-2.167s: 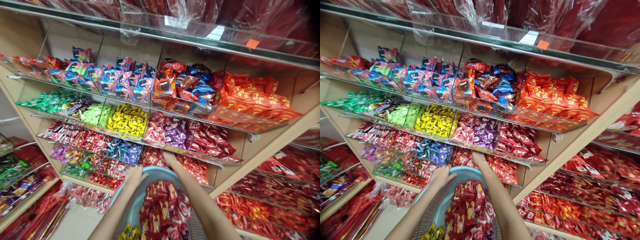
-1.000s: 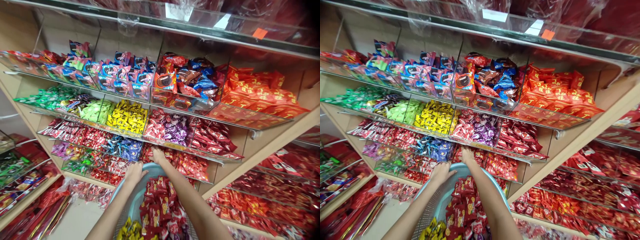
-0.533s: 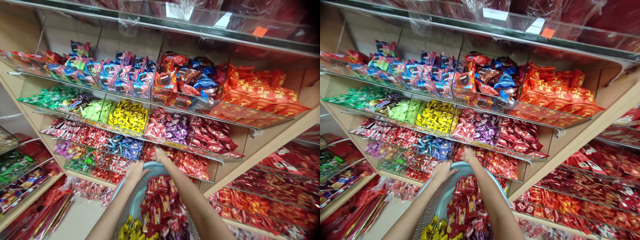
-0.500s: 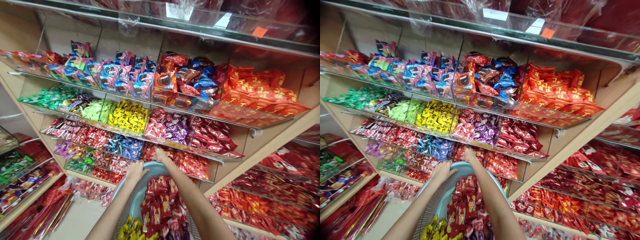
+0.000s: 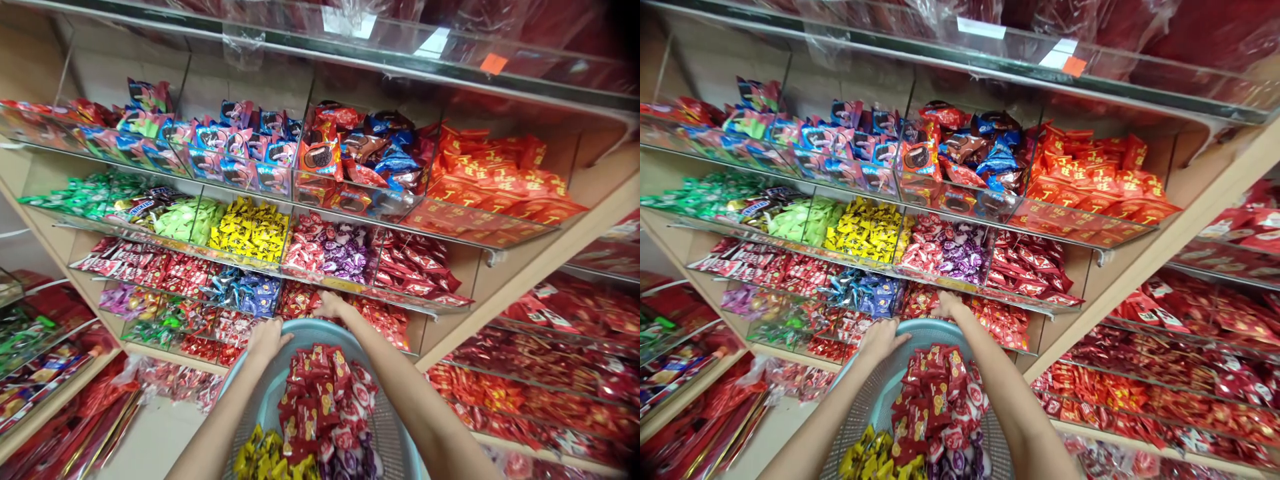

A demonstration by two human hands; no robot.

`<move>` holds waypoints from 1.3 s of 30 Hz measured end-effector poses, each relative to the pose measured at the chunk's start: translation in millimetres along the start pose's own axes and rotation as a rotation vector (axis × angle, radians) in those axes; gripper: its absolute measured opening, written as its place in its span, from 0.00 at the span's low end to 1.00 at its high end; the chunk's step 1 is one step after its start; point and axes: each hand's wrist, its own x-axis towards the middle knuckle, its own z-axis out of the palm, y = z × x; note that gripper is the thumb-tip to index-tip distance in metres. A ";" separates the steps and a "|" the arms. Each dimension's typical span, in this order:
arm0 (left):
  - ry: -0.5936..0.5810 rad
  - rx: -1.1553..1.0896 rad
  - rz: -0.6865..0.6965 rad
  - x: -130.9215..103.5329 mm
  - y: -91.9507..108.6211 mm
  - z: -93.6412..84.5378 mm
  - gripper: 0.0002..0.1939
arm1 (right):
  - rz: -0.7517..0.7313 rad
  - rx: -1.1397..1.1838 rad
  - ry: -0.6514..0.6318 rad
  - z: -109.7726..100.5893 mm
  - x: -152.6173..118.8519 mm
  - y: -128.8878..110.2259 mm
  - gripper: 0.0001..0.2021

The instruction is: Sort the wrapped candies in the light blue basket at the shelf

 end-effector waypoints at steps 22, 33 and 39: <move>-0.004 0.045 0.025 -1.0 1.5 -3.0 0.25 | 0.237 0.218 0.319 100.0 -175.2 -7.1 0.24; -0.009 0.023 0.015 0.7 0.0 -1.0 0.25 | 0.232 0.106 0.415 121.7 -178.2 -9.3 0.24; -0.028 0.023 0.008 1.4 0.7 -0.7 0.25 | 0.224 0.131 0.437 117.6 -180.1 -6.9 0.21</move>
